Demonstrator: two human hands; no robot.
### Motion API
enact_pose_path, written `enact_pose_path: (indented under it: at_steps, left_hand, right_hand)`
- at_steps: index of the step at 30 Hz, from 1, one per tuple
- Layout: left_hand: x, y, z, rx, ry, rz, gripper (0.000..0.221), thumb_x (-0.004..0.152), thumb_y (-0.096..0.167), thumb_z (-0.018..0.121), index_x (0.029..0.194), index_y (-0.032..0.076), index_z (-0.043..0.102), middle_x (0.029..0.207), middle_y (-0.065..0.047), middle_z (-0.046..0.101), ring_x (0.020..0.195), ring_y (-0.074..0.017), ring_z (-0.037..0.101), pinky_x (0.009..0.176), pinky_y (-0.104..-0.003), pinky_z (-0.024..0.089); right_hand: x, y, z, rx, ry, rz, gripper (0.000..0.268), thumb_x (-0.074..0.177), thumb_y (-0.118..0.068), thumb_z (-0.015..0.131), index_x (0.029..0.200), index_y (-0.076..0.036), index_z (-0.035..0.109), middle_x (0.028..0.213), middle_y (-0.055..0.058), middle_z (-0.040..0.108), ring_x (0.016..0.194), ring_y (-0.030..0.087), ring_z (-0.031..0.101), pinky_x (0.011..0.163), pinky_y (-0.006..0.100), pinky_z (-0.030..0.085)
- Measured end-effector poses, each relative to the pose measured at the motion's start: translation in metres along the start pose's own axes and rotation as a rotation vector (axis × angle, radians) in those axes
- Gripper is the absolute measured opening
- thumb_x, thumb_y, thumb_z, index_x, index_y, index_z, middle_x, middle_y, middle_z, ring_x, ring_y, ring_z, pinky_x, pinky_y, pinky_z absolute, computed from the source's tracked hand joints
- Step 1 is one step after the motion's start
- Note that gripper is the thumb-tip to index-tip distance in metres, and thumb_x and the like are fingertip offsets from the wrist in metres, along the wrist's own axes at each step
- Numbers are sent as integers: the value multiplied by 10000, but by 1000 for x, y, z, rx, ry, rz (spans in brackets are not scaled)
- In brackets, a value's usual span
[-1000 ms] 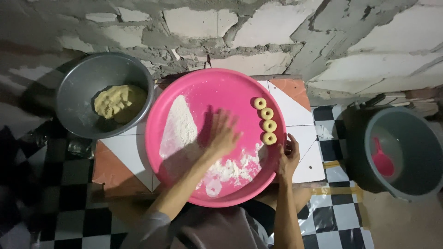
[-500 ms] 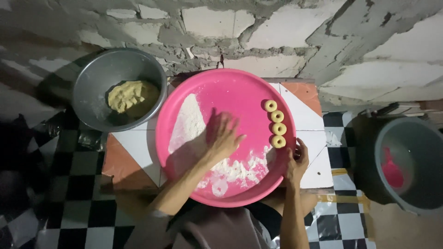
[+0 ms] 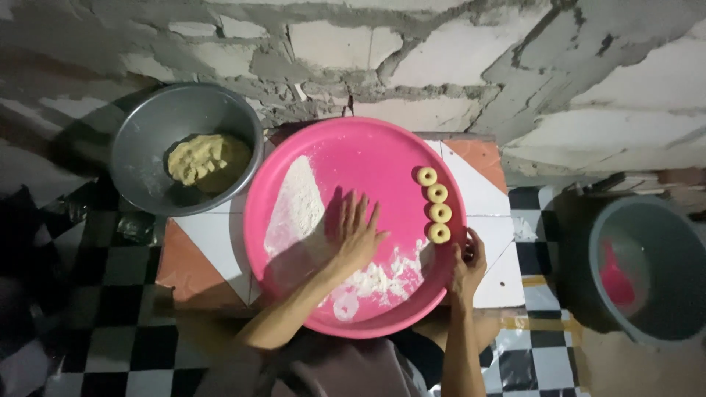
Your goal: The person is taking pieces of dough from a bowl, rolling them into balls, and then shaping them into small ring-shaped donuts on a pink tray.
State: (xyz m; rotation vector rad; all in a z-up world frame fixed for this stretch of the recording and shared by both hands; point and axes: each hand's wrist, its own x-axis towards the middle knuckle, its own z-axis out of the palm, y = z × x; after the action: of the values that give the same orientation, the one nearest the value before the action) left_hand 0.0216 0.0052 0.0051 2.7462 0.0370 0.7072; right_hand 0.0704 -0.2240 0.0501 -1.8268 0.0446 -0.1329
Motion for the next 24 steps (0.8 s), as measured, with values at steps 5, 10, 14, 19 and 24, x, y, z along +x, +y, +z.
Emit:
enact_pose_path:
  at_steps: [5,10,14,19,24]
  left_hand:
    - [-39,38,-25,-378,-169,258,830,826,6,481,1610,200,291,1630,-231,257,1524,-447,66,1206,-618,10]
    - [22,26,-48,-332,-284,191,586,961,190,406,1546,188,372,1643,-200,227,1506,-453,156,1190,-652,63]
    - [-1,-17,-17,82,-171,-101,693,1033,556,407,1490,36,444,1584,-281,308,1535,-472,44,1218,-588,114]
    - [-27,18,-19,-239,-322,158,837,798,58,638,1575,135,335,1601,-238,255,1527,-477,23,1219,-607,65]
    - [15,5,31,-173,-131,325,595,897,286,612,1478,193,524,1579,-202,397,1522,-483,169,1226,-652,84]
  right_hand:
    - [3,6,2,14,12,-3,478,900,-151,714,1366,-129,612,1053,163,662,826,225,590,719,326,472]
    - [0,1,1,-21,11,5,514,902,-123,707,1401,-122,582,1104,165,670,896,251,625,761,336,473]
    - [2,5,1,4,-11,17,517,896,-139,709,1397,-131,582,1101,148,670,904,234,623,755,328,463]
    - [3,2,3,5,8,30,497,898,-118,706,1382,-122,594,1099,153,664,909,235,623,781,331,476]
    - [3,13,-2,-30,6,13,509,899,-131,709,1392,-97,586,1116,191,662,917,279,630,780,367,486]
